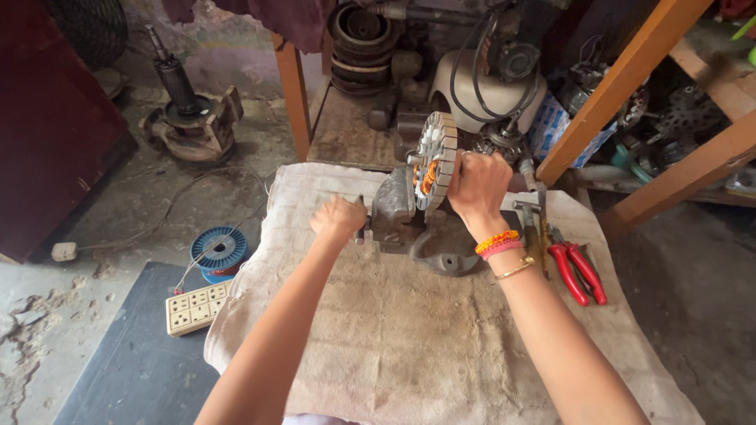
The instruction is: The person works on an electric motor stator clamped in a bench vise, pressing small rectangular insulation wedges into the slots around its circumference one at a time. They use a screwdriver to help seat a wedge, adjust the stator in the vise, and continue inserting wedges by hand around the part.
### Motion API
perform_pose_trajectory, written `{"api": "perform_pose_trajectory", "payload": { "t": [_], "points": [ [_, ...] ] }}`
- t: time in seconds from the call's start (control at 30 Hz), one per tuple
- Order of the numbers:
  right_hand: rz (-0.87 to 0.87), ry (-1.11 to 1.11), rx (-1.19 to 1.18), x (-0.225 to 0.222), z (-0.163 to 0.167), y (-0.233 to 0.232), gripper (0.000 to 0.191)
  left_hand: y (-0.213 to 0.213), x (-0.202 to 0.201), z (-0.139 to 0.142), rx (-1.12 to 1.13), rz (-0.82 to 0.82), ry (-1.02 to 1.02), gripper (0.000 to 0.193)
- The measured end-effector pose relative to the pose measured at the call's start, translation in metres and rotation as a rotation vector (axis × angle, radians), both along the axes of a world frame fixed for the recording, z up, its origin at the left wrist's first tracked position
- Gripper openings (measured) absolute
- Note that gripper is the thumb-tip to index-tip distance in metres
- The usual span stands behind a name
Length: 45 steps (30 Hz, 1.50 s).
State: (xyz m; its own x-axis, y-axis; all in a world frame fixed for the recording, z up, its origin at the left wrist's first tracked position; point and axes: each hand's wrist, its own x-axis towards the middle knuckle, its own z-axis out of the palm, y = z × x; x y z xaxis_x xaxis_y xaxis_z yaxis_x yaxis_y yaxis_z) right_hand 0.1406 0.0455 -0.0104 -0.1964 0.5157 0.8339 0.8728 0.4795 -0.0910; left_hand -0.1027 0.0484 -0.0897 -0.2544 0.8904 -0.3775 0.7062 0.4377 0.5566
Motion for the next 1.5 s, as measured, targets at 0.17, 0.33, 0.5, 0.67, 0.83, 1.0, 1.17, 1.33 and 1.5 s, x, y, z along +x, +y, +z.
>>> {"api": "perform_pose_trajectory", "payload": {
  "t": [0.17,0.33,0.5,0.67,0.83,1.0,1.17,1.33,1.5],
  "points": [
    [0.040,-0.078,-0.364,0.007,0.029,-0.002,0.042,-0.026,0.010,0.054,0.671,-0.019,-0.184,0.053],
    [0.017,-0.158,-0.701,0.010,0.049,0.010,0.057,-0.023,0.037,0.072,0.409,-0.200,-0.391,0.060],
    [0.017,-0.148,-0.577,0.007,0.040,0.012,0.054,-0.014,0.044,0.069,0.407,-0.178,-0.666,0.058],
    [-0.001,-0.122,-0.473,0.004,0.032,0.008,0.056,-0.007,0.047,0.074,0.395,-0.135,-0.766,0.048],
    [0.023,-0.124,-0.263,0.004,0.026,0.002,0.055,-0.013,0.048,0.081,0.451,-0.163,-0.606,0.045],
    [0.031,-0.108,-0.206,0.005,0.019,-0.003,0.056,-0.018,0.049,0.083,0.504,-0.194,-0.553,0.041],
    [0.067,-0.100,-0.074,0.005,0.015,-0.005,0.054,-0.020,0.049,0.081,0.521,-0.201,-0.536,0.044],
    [0.066,-0.084,-0.001,0.003,0.011,-0.009,0.053,-0.027,0.049,0.081,0.565,-0.223,-0.503,0.041],
    [0.100,-0.051,0.191,0.000,0.018,-0.010,0.050,-0.032,0.049,0.093,0.633,-0.254,-0.498,0.039]
  ]
}}
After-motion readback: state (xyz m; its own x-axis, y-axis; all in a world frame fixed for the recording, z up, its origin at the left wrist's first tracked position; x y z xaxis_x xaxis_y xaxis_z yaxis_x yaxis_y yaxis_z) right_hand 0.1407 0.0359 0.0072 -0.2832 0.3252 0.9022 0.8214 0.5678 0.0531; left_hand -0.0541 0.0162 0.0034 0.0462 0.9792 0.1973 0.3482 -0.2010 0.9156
